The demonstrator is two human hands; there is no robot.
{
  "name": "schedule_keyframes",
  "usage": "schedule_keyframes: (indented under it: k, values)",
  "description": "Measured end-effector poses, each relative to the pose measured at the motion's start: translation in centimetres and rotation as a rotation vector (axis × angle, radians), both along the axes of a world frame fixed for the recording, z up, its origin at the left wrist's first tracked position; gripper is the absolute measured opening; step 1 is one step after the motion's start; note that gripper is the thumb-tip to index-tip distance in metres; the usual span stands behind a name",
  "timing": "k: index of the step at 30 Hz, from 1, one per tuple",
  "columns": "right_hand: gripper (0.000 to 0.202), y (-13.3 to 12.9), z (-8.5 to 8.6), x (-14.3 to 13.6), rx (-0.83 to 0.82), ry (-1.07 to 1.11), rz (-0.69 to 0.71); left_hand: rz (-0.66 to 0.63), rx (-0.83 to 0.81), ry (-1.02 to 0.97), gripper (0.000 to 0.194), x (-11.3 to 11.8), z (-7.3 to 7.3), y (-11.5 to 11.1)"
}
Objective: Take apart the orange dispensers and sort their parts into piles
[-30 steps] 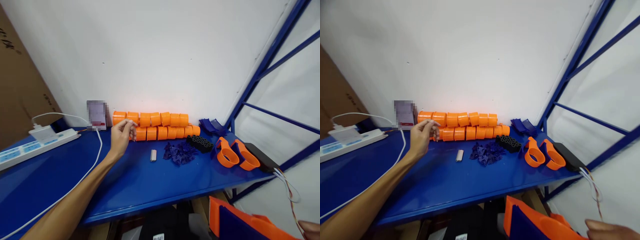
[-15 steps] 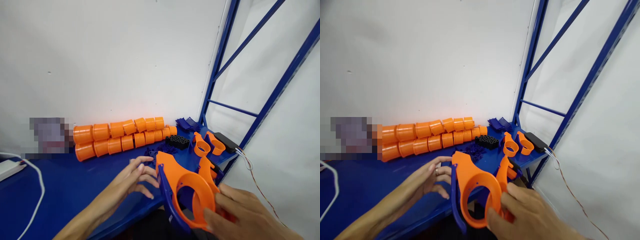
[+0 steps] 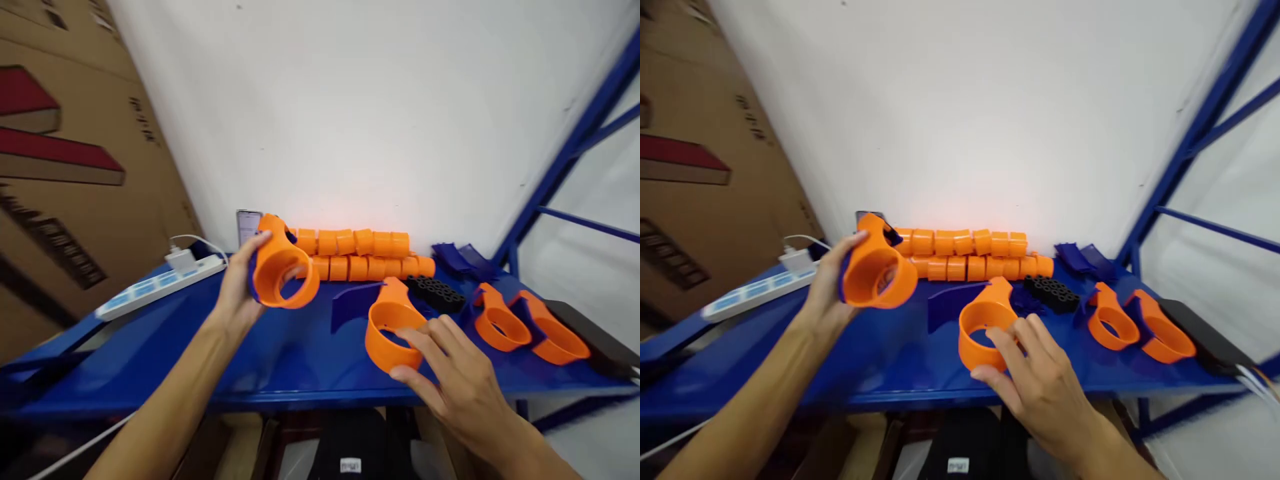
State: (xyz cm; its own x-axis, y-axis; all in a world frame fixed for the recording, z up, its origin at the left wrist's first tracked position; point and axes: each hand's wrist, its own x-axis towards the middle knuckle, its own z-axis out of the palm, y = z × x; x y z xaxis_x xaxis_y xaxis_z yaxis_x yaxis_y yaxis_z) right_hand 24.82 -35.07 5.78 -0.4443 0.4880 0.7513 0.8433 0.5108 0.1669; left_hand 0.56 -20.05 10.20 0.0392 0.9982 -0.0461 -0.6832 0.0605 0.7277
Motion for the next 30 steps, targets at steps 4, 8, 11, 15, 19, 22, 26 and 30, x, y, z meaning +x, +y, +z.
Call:
schedule_keyframes:
  k: [4, 8, 11, 15, 19, 22, 26, 30]
  values:
    - [0.023, 4.2, -2.9, -3.1, -0.237, 0.122, 0.198, -0.049, 0.225, 0.089, 0.024, -5.3, 1.8, 2.3]
    - [0.023, 9.0, -6.9, -7.3, -0.314, 0.055, 0.251, 0.014, 0.345, 0.239, 0.033, -6.6, 1.8, 3.9]
    - [0.020, 11.8, -7.8, -9.3, -0.398, -0.005, 0.235, 0.038, 0.326, 0.374, 0.041, -6.2, 1.4, 4.4]
    - [0.026, 13.1, -6.3, -9.1, -0.471, 0.021, 0.333, -0.117, 0.193, 0.308, 0.049, -4.4, 0.8, 3.5]
    - [0.025, 13.3, -3.9, -5.1, -0.383, 0.294, 0.367, -0.271, 0.070, 0.211, 0.043, -1.2, 0.0, 1.4]
    - [0.018, 13.6, -2.2, -1.2, -0.279, 0.676, 0.285, -0.361, 0.051, 0.244, 0.038, 2.0, -0.8, 0.1]
    - [0.026, 13.8, -0.9, 2.3, -0.410, 0.870, 0.283, -0.284, 0.194, 0.335, 0.038, 7.3, -2.6, 0.1]
    - [0.036, 13.5, -1.6, 3.1, -0.553, 0.805, 0.304, -0.205, 0.272, 0.345, 0.037, 11.4, -4.3, 0.9]
